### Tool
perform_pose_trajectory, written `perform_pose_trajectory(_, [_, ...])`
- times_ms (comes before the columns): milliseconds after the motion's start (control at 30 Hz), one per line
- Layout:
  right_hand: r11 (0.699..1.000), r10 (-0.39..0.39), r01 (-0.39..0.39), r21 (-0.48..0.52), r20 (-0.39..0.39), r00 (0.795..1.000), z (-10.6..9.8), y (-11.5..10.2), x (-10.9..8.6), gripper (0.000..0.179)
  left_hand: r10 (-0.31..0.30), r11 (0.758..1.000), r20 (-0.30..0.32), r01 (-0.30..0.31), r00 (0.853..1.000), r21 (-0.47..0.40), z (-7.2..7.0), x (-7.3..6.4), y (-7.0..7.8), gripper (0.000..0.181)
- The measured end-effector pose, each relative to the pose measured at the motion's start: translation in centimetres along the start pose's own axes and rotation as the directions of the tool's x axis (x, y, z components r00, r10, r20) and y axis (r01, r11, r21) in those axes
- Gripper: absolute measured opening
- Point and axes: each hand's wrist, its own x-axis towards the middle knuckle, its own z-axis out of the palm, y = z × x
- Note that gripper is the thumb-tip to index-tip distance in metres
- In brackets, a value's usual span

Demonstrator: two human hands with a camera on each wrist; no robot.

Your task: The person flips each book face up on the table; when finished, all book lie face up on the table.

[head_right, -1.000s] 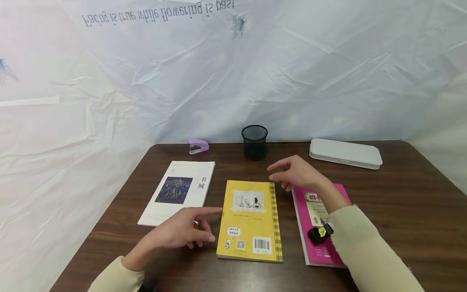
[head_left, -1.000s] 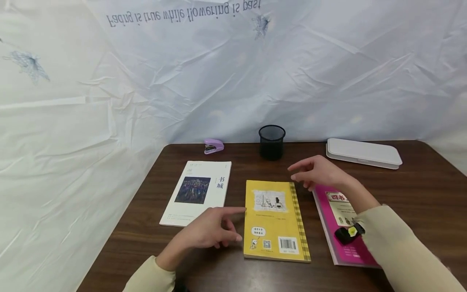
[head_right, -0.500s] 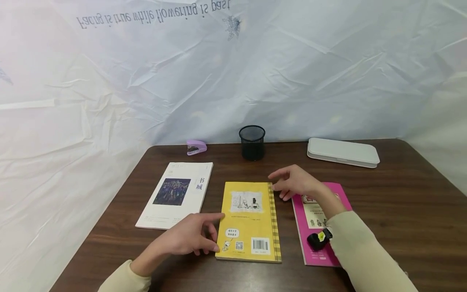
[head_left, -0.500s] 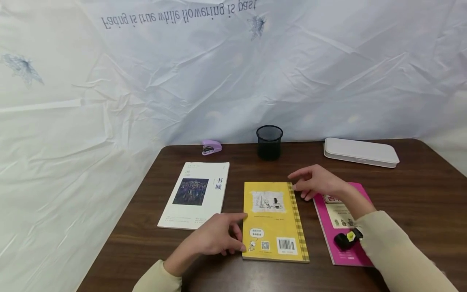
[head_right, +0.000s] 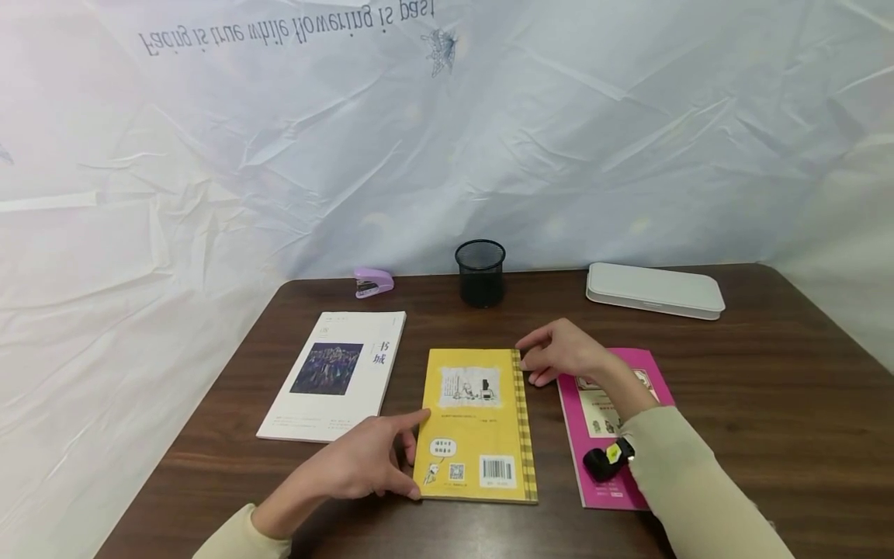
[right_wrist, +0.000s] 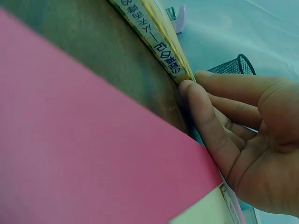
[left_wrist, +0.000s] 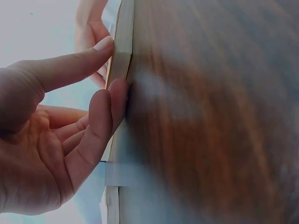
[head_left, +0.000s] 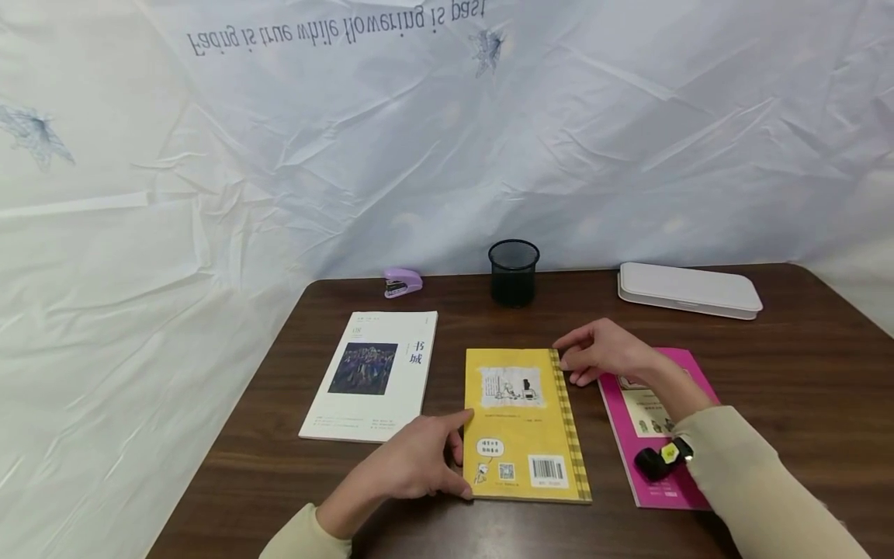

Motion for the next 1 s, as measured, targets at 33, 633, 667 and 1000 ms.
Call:
perform_pose_trajectory(33, [1.0, 0.005, -0.005, 0.003, -0.004, 1.0, 0.0, -0.01, 0.02, 0.054, 0.0, 1.0, -0.001, 0.0, 1.0, 0.012, 0.03, 0.01, 0.05, 0.1])
perform_pose_trajectory(633, [0.997, 0.064, -0.061, 0.051, -0.05, 0.997, 0.12, 0.08, 0.17, 0.054, -0.005, 0.999, 0.011, 0.005, 1.0, -0.054, -0.72, 0.4, -0.59, 0.102])
perform_pose_trajectory(667, [0.997, 0.064, -0.061, 0.05, -0.052, 0.997, 0.12, 0.06, 0.17, 0.054, -0.004, 0.998, 0.012, 0.004, 1.0, -0.057, -0.75, 0.42, -0.58, 0.102])
perform_pose_trajectory(1000, [0.996, 0.052, -0.047, 0.078, -0.069, 0.996, 0.03, -0.08, -0.12, 0.048, 0.004, 0.999, 0.018, -0.003, 1.0, -0.052, -0.8, 0.39, -0.49, 0.102])
